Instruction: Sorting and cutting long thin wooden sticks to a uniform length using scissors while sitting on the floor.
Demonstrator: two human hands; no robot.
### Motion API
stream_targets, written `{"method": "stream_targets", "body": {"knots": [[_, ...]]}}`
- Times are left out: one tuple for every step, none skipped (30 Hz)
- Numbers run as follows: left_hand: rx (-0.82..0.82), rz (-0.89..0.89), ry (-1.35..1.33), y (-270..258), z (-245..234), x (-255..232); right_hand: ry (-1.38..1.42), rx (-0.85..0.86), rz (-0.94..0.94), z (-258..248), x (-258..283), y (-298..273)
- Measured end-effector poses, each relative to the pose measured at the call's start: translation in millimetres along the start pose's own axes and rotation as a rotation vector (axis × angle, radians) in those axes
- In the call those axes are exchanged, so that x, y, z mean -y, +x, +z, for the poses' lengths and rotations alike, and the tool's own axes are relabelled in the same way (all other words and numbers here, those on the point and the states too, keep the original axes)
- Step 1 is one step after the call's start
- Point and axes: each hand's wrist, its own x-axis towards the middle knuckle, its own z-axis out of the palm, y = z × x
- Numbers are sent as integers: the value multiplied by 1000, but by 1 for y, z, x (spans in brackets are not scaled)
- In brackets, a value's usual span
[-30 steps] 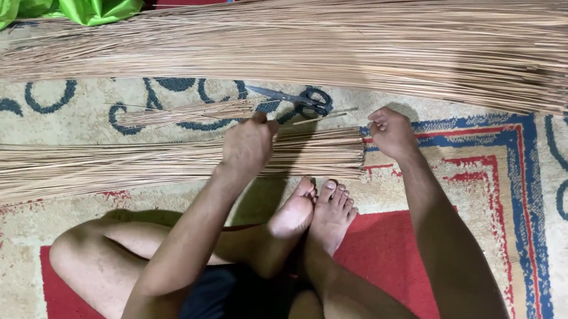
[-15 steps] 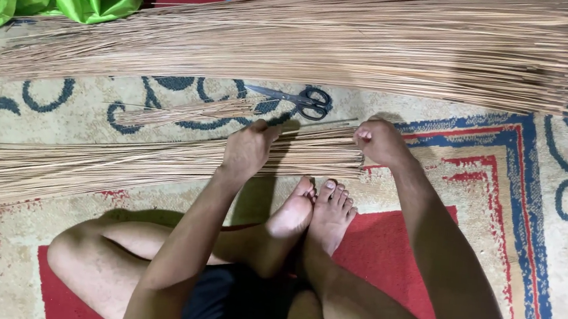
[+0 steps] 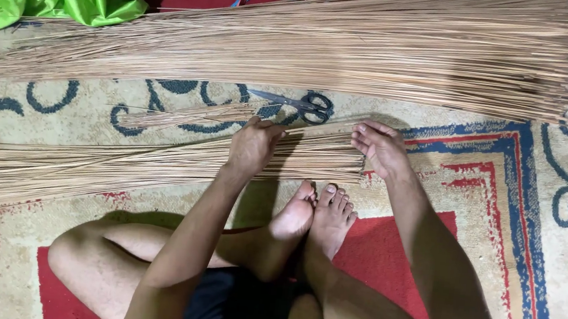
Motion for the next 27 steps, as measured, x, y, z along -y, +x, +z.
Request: {"method": "stream_targets", "body": {"knots": [[1, 0, 0, 0, -6, -2, 0, 0, 1, 2, -2, -1], [8, 13, 7, 1, -12, -3, 37, -26, -23, 4, -5, -2], [16, 27, 15, 2, -18, -5, 75, -51, -46, 7, -7, -2], [17, 28, 15, 2, -17, -4, 76, -52, -46, 7, -11, 0], [14, 42, 21, 2, -16, -2, 86, -66, -87, 8, -15, 2], [10, 56, 27, 2, -15, -1, 96, -78, -128, 8, -19, 4], [10, 56, 27, 2, -18, -2, 97, -78, -128, 13, -18, 2], [32, 47, 11, 3, -21, -4, 95, -98, -162, 19, -17, 0], [54, 38, -6, 5, -24, -5, 94, -117, -196, 24, -16, -2], [54, 39, -6, 4, -25, -6, 94, -118, -197, 26, -18, -3], [59, 36, 5, 4, -26, -6, 92, -134, -225, 27, -19, -4], [64, 31, 17, 4, -27, -7, 89, -147, -254, 29, -21, -5], [62, 30, 17, 6, -24, -5, 89, -145, -255, 30, -22, -4], [64, 26, 22, 7, -21, -3, 84, -159, -281, 31, -23, -5], [65, 21, 26, 8, -18, -1, 80, -172, -307, 31, -24, -5], [65, 22, 26, 8, -16, 2, 81, -172, -307, 31, -26, -4], [68, 33, 53, 8, -15, 4, 75, -184, -322, 30, -28, -3], [70, 42, 79, 8, -13, 8, 69, -195, -337, 30, -30, -1], [69, 42, 79, 9, -23, 1, 69, -195, -337, 33, -28, -2], [105, 39, 115, 9, -34, -6, 88, -208, -352, 36, -27, -4], [141, 35, 150, 9, -44, -12, 106, -222, -367, 39, -26, -5], [140, 33, 150, 10, -44, -11, 106, -220, -367, 39, -25, -5], [158, 20, 83, 10, -45, -10, 126, -234, -369, 39, -23, -4], [177, 7, 16, 11, -45, -10, 147, -250, -371, 39, -22, -4], [177, 7, 15, 11, -50, -9, 146, -250, -371, 35, -18, -4], [200, 14, -31, 11, -56, -7, 149, -262, -378, 32, -15, -5], [224, 21, -76, 10, -61, -6, 152, -274, -386, 29, -11, -5]]}}
